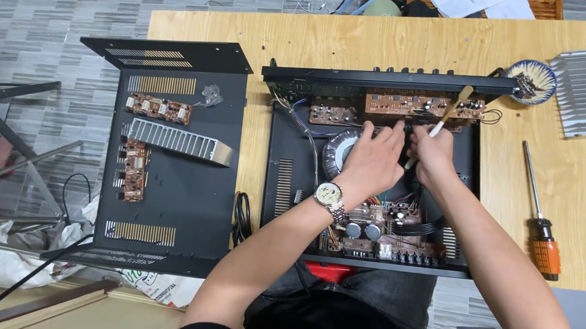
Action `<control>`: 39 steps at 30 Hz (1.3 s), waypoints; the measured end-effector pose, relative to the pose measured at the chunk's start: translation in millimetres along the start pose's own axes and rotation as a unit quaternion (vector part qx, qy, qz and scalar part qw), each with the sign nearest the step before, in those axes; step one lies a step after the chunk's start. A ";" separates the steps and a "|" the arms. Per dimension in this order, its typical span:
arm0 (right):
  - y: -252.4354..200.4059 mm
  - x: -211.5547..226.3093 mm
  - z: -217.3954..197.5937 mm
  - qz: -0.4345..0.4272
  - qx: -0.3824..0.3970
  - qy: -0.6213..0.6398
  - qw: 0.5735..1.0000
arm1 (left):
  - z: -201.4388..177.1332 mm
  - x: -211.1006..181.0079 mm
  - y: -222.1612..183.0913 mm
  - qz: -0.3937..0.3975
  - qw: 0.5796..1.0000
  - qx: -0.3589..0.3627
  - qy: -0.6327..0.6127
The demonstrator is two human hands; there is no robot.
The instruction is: Repair an electronic amplifier by inspecting internal components and adjusting wiring using a screwdriver.
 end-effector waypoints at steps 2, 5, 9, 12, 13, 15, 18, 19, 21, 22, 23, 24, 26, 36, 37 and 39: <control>0.4 -0.8 -0.6 0.002 -0.002 -0.006 1.000 | -2.7 -0.2 -0.4 0.001 1.000 -0.003 -0.002; 1.6 -0.9 -2.2 -0.004 0.000 -0.012 1.000 | -9.7 -1.3 -0.8 -0.005 1.000 0.016 -0.001; 12.6 -10.1 -1.6 0.000 -0.004 -0.005 1.000 | -9.9 -1.4 1.5 -0.003 1.000 0.023 -0.008; 34.2 -31.4 -2.1 0.002 -0.020 -0.011 1.000 | -7.5 -0.4 3.8 -0.008 1.000 0.018 -0.023; 42.5 -38.6 0.4 0.004 -0.032 -0.023 0.999 | -7.0 1.8 3.1 -0.011 0.999 0.013 -0.033; 37.2 -42.1 -13.5 -0.031 -0.046 -0.081 0.995 | 5.7 -3.0 4.4 -0.037 0.992 -0.056 -0.109; -2.6 8.9 -15.5 -0.023 -0.005 -0.078 0.997 | 18.0 -6.7 12.4 -0.063 0.976 -0.143 -0.151; -17.8 29.5 -20.6 0.043 0.025 -0.023 0.998 | 25.4 -7.6 21.1 -0.041 0.979 -0.144 -0.136; -3.0 11.7 -22.3 0.028 0.080 -0.023 0.996 | 39.9 -8.7 25.8 -0.071 0.980 -0.150 -0.114; 9.1 5.3 -26.1 0.023 0.097 -0.012 0.995 | 46.4 -9.3 33.4 -0.064 0.981 -0.147 -0.107; 17.1 0.9 -24.8 0.018 0.118 -0.020 0.993 | 61.5 -6.4 34.9 -0.086 0.979 -0.152 -0.101; 28.3 -2.8 -22.3 -0.004 0.190 -0.059 0.980 | 76.5 -3.0 39.1 -0.067 0.973 -0.206 -0.083; 50.3 -21.7 -42.2 -0.029 0.261 -0.099 0.960 | 84.8 -1.8 42.9 -0.048 0.962 -0.261 -0.062; -29.1 -18.1 -172.7 -0.287 0.169 -0.246 0.910 | -52.4 -2.9 -111.5 0.093 0.912 -0.151 -0.369; -81.4 8.1 -178.9 -0.349 0.150 -0.312 0.871 | -73.2 -2.5 -139.0 0.102 0.888 -0.181 -0.410; -141.4 49.3 -180.4 -0.356 0.103 -0.436 0.820 | -97.4 -14.7 -169.7 0.108 0.907 -0.149 -0.379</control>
Point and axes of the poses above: each hand's wrist, its own y-axis towards the middle knuckle, its own z-axis out of the palm, x = y × z, the point moved 1 cm from there along y, towards the middle knuckle, and after that the axes turned 13 degrees about -y, right-handed, at the moved point
